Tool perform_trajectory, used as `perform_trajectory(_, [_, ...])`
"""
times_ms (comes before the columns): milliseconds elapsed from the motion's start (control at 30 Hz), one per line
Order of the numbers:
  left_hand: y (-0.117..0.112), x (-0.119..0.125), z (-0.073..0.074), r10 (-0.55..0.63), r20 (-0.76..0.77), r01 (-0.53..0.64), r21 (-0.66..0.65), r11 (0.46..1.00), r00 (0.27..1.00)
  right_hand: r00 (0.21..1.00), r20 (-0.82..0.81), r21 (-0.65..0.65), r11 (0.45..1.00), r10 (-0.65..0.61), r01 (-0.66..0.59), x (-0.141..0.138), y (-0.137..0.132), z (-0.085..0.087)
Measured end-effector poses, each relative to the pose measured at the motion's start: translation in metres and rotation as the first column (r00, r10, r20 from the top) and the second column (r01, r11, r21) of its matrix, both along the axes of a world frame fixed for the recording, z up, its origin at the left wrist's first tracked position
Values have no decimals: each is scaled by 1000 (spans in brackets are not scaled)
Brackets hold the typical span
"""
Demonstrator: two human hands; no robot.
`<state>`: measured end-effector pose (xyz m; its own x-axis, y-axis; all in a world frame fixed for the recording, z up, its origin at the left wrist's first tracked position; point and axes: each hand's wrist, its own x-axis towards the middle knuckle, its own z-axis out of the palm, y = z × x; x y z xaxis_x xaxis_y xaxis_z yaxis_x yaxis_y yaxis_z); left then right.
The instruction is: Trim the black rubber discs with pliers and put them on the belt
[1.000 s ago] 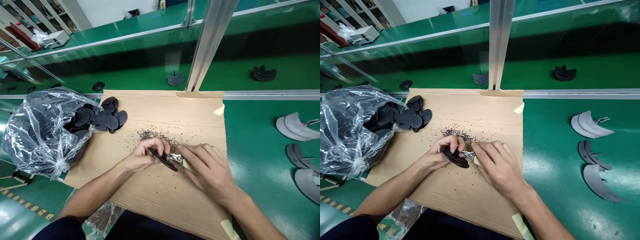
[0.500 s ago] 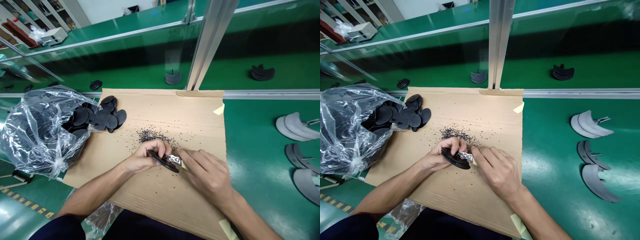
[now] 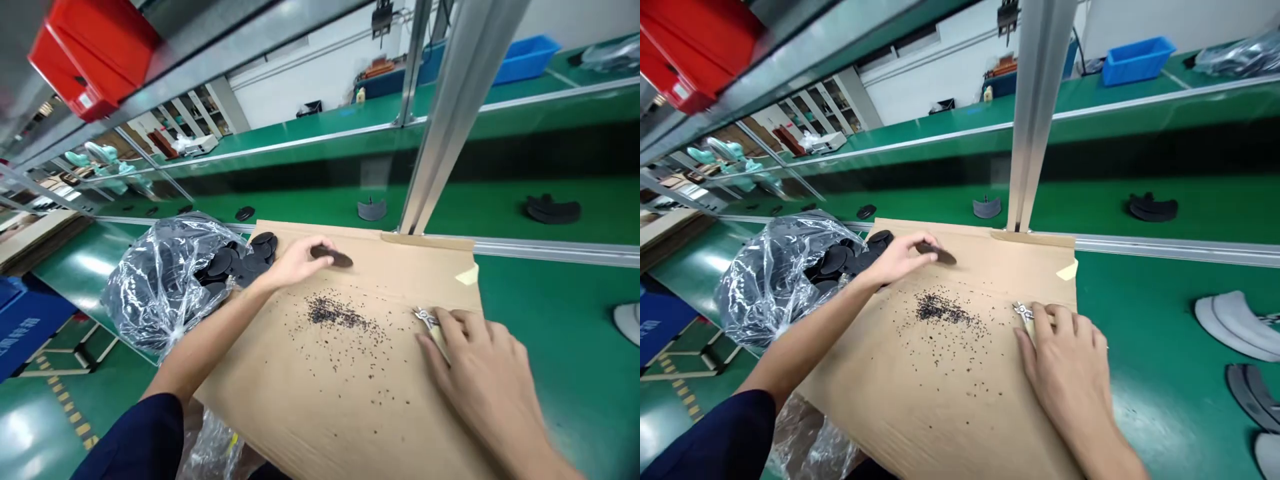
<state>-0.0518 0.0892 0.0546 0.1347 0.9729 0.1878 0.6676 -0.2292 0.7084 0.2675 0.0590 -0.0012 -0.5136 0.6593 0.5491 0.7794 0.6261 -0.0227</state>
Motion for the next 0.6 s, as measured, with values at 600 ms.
perform_trajectory(600, [155,-10,-34,256,-236,-293,-137,946,937,997,33,-65,995,-74,76,2,-13,-9])
